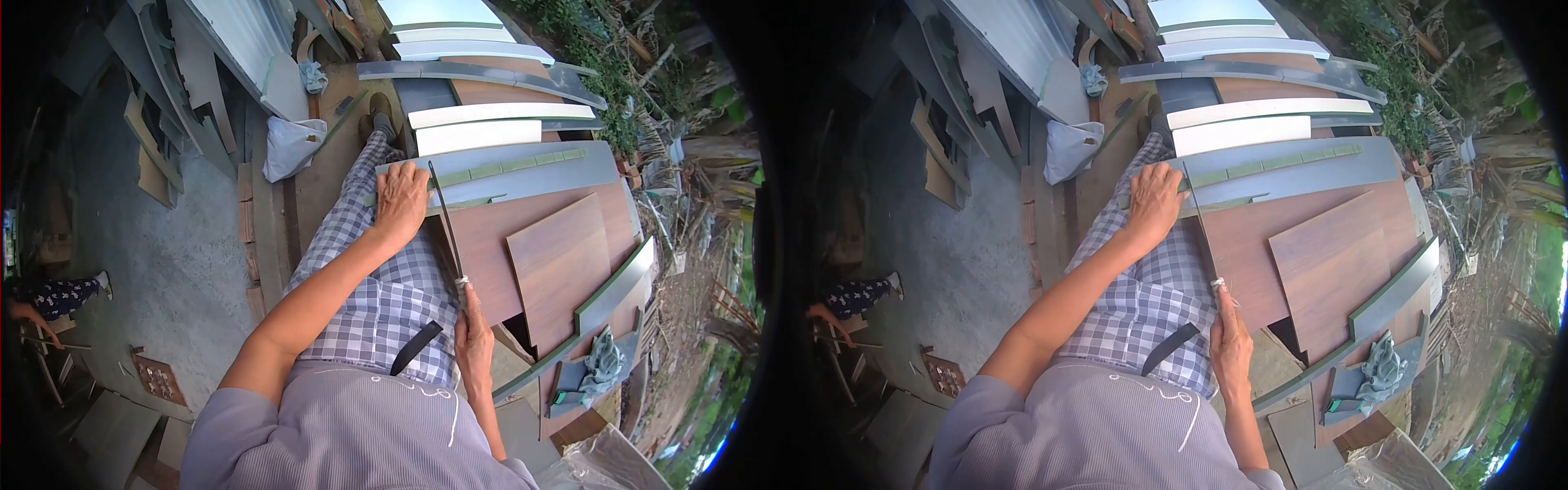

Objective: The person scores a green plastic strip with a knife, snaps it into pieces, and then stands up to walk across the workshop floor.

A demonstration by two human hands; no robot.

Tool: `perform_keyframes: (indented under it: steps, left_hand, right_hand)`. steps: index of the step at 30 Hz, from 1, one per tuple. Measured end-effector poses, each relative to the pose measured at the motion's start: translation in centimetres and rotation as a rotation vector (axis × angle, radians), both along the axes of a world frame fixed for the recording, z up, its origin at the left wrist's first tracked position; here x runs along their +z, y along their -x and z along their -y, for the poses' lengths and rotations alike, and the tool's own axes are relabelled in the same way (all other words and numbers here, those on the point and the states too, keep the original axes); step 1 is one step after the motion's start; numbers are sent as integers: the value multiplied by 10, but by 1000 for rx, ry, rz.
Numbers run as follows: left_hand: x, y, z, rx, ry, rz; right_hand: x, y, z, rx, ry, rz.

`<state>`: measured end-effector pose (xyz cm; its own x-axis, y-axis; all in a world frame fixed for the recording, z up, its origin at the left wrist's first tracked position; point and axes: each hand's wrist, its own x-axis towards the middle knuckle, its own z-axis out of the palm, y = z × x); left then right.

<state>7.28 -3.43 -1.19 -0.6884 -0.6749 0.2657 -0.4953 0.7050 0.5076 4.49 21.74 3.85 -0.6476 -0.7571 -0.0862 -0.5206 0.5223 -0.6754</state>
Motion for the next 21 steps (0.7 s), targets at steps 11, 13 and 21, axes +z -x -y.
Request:
perform_keyframes:
  steps: [11,13,21]
  left_hand:
    - [-4,0,1,-5,10,-43]
    - [-3,-1,3,2,-17,-42]
    - [0,-2,1,-15,-40,-40]
  right_hand:
    - [-4,8,32,16,-116,-65]
    - [-4,10,34,40,-118,-77]
    - [-9,2,5,16,-76,-124]
